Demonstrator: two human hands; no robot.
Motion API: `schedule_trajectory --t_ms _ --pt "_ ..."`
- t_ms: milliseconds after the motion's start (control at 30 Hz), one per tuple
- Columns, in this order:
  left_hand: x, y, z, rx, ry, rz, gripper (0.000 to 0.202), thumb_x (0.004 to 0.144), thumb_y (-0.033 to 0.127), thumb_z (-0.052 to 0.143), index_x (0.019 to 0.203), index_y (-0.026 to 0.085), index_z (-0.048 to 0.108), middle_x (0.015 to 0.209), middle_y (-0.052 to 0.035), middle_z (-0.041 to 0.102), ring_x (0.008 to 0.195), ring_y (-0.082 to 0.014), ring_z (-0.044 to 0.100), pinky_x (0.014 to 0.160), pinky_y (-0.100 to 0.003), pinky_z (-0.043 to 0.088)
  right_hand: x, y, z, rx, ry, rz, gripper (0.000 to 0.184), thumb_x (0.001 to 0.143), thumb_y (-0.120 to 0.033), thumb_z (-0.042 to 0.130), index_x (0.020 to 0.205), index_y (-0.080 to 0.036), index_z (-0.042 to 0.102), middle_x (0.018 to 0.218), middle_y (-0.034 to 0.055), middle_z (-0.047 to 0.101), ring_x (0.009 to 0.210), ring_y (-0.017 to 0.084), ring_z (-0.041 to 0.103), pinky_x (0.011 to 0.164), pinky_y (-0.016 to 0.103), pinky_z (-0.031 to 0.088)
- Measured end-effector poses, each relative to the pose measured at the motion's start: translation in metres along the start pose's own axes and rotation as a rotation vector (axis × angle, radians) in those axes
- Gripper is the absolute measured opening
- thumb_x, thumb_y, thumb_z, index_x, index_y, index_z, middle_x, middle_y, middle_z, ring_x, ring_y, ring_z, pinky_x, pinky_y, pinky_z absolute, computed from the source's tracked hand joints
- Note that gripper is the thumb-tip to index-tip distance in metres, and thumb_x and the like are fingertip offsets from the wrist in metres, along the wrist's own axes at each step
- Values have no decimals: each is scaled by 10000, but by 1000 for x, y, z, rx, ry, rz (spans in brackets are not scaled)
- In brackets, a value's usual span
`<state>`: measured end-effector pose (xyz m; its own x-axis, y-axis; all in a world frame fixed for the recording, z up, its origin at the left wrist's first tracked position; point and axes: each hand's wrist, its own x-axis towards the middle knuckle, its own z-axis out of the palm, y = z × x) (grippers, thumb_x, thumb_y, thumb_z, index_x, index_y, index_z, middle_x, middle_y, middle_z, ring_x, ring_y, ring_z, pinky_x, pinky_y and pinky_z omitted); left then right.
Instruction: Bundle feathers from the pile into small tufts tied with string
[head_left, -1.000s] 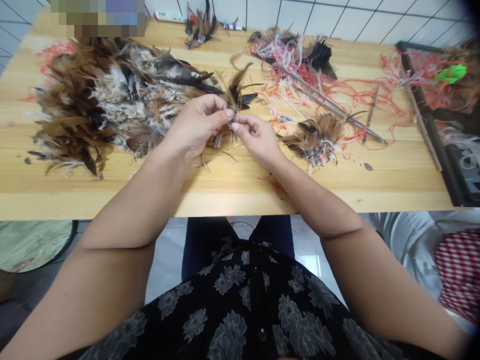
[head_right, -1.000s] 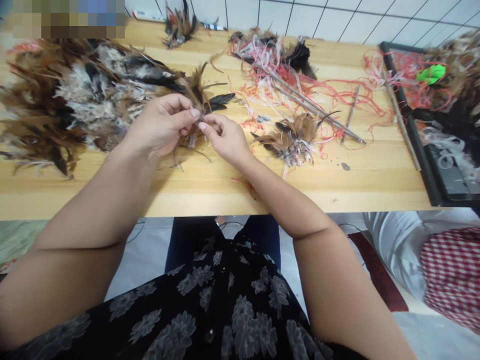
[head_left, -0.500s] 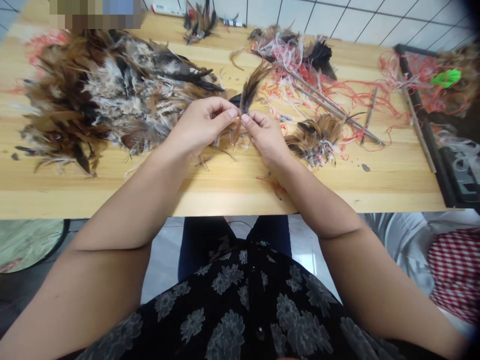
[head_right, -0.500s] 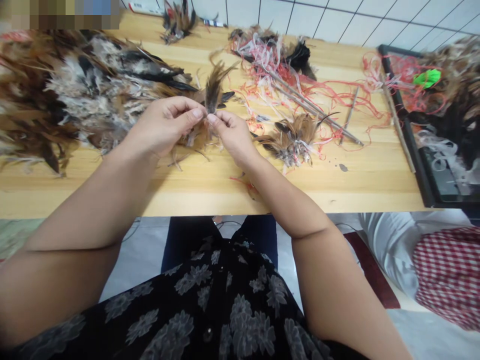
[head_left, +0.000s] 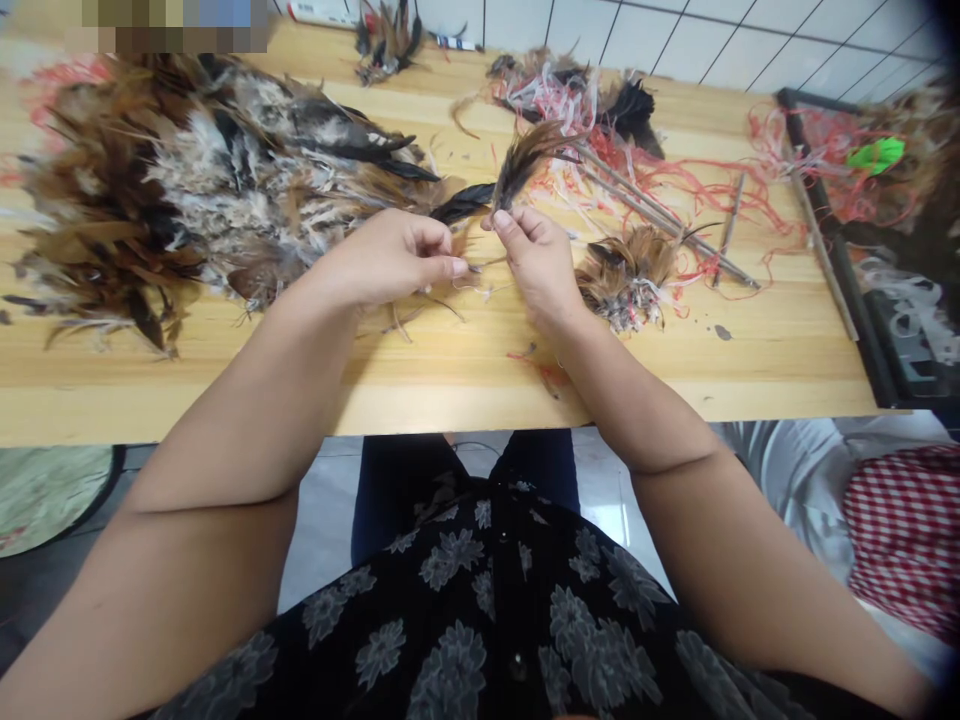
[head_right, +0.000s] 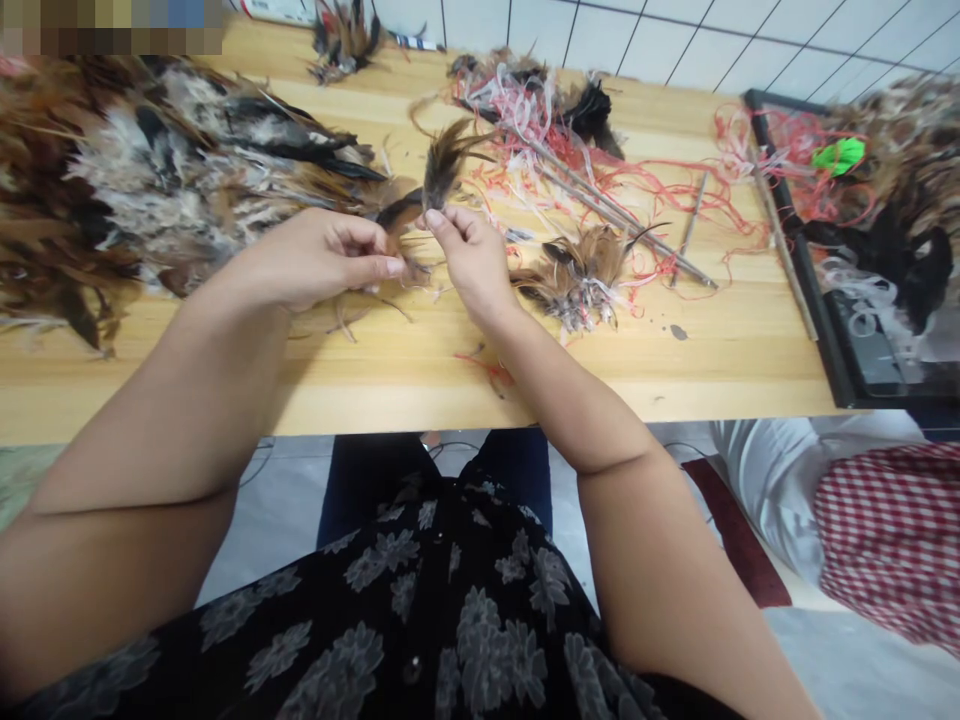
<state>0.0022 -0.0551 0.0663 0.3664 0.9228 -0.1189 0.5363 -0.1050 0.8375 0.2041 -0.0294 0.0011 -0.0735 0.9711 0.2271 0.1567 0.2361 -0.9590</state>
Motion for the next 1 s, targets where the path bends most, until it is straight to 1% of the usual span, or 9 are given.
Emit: schedule_trajectory --t_ms 67,133,233,333,500,633,733,833,1000 --pt "-1 0 -3 -36 86 -36 340 837 534 842 788 242 675 756 -30 697 841 -261 691 741 -380 489 3 4 -3 -38 10 -15 598 1067 -789 604 945 -212 702 1025 58 771 1102 202 732 1063 376 612" --pt "1 -3 -3 -74 233 -61 443 863 658 862 867 245 702 803 -32 732 948 -285 738 780 -399 520 4 6 -4 -69 0 -19 588 1080 -772 598 962 -209 723 1020 50 769 1094 201 726 1078 381 603" --pt "7 -8 2 -119 346 -37 564 884 788 846 951 246 706 843 -31 754 1028 -292 762 825 -423 548 1 7 0 -108 -55 -11 571 1087 -745 614 939 -206 730 923 28 719 986 186 687 1007 354 595" --pt "11 -9 9 -146 297 -4 587 898 792 839 963 234 672 830 -34 742 974 -280 765 812 -425 560 -5 5 6 -168 -137 -26 520 1100 -674 646 882 -205 704 867 17 673 907 173 641 949 328 564" --pt "8 -3 13 -156 239 26 501 859 672 875 933 235 641 842 -34 737 871 -258 741 782 -419 575 -9 -1 8 -311 -179 -66 442 1138 -507 640 813 -207 635 872 19 655 948 179 641 973 327 524" --pt "5 2 11 -76 168 -20 409 898 603 840 909 232 668 796 -37 735 908 -282 758 772 -413 566 -6 1 8 -321 -178 -23 445 1124 -449 681 764 -206 581 827 8 614 913 173 606 931 320 500" --pt "3 4 10 -113 105 -38 347 872 531 861 880 228 692 776 -36 723 866 -276 733 747 -409 546 -5 4 8 -289 -194 -17 454 1112 -467 706 764 -208 573 814 3 609 891 164 593 898 304 492" --pt "2 3 10 -155 118 -30 369 842 546 883 845 235 684 783 -44 717 807 -258 687 719 -401 506 -5 5 8 -279 -222 -39 452 1114 -512 698 792 -207 613 844 11 645 900 166 617 912 305 509" --pt "4 0 16 -213 215 25 507 744 653 930 752 264 606 732 -26 642 700 -216 599 692 -393 460 -8 0 7 -421 -230 -111 340 1126 -450 687 892 -206 724 969 45 738 1003 193 676 1020 339 541"
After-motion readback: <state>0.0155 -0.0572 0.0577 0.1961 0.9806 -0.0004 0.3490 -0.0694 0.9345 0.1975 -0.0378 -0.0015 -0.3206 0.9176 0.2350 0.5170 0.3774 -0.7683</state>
